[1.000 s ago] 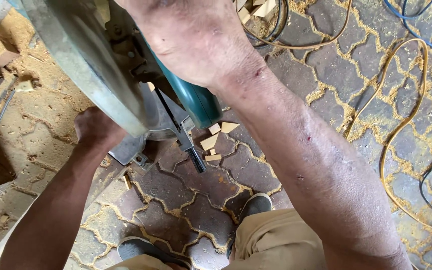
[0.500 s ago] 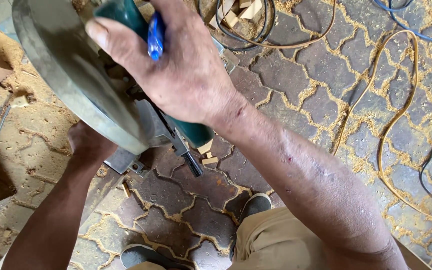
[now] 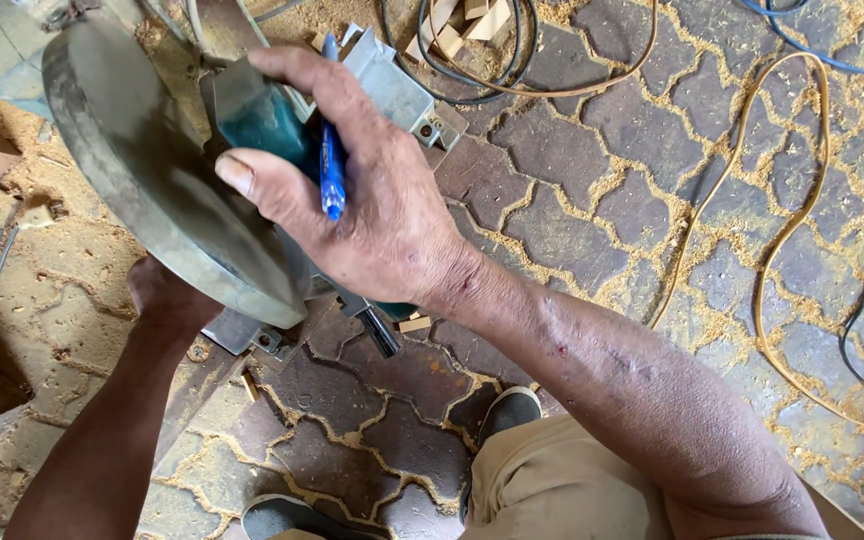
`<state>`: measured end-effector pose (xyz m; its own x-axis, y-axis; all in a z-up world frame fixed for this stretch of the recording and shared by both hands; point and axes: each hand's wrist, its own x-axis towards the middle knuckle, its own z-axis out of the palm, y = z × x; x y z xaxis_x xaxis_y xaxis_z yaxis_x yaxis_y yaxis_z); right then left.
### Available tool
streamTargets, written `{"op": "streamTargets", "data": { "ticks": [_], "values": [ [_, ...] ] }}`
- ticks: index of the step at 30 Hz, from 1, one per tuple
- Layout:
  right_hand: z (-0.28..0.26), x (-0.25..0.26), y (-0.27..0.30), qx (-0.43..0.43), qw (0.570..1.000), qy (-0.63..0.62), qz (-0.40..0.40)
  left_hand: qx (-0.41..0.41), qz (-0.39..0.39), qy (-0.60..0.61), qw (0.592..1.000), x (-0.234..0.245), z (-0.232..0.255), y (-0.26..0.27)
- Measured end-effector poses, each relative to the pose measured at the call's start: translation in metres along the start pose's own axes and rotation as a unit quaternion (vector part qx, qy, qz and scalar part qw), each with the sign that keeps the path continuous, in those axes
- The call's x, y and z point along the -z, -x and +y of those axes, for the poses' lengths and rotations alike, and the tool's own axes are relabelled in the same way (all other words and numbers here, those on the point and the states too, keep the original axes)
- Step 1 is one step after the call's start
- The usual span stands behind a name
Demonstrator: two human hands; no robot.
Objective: Cutting wooden trim pieces with a miter saw and attaching them to a cabinet frame using a nail gun.
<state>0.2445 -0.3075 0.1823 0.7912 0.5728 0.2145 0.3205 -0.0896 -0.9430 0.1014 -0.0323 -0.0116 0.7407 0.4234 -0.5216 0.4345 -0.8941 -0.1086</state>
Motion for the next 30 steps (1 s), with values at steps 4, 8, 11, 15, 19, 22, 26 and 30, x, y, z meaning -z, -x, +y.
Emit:
{"op": "streamTargets", "data": {
  "ticks": [4, 8, 11, 15, 19, 22, 26, 30],
  "values": [
    [0.009, -0.002, 0.007, 0.044, 0.999, -0.001, 0.009, 0.008, -0.017, -0.033, 0.999, -0.003, -0.002, -0.002],
    [0.005, 0.002, 0.012, -0.010, 0.999, -0.023, -0.023, 0.028, -0.045, -0.046, 0.998, 0.001, 0.000, -0.002],
    [0.012, 0.002, 0.021, 0.046, 0.999, -0.012, -0.004, 0.022, -0.017, -0.028, 0.999, -0.010, -0.008, -0.008],
    [0.015, 0.003, 0.027, 0.056, 0.998, 0.000, -0.007, -0.010, 0.026, -0.048, 0.998, -0.014, -0.010, -0.006],
    [0.017, 0.005, 0.032, 0.019, 0.999, 0.028, -0.029, 0.008, 0.012, -0.025, 1.000, -0.014, -0.011, -0.007],
    [0.019, 0.007, 0.035, 0.047, 0.998, 0.030, -0.023, 0.020, -0.011, -0.043, 0.999, -0.020, -0.014, -0.013],
    [0.019, 0.010, 0.039, 0.014, 0.999, 0.025, -0.043, 0.022, -0.046, -0.081, 0.995, -0.026, -0.019, -0.018],
    [0.022, 0.011, 0.043, 0.006, 0.999, 0.017, -0.048, 0.032, -0.053, -0.084, 0.995, -0.021, -0.015, -0.018]
  ]
}}
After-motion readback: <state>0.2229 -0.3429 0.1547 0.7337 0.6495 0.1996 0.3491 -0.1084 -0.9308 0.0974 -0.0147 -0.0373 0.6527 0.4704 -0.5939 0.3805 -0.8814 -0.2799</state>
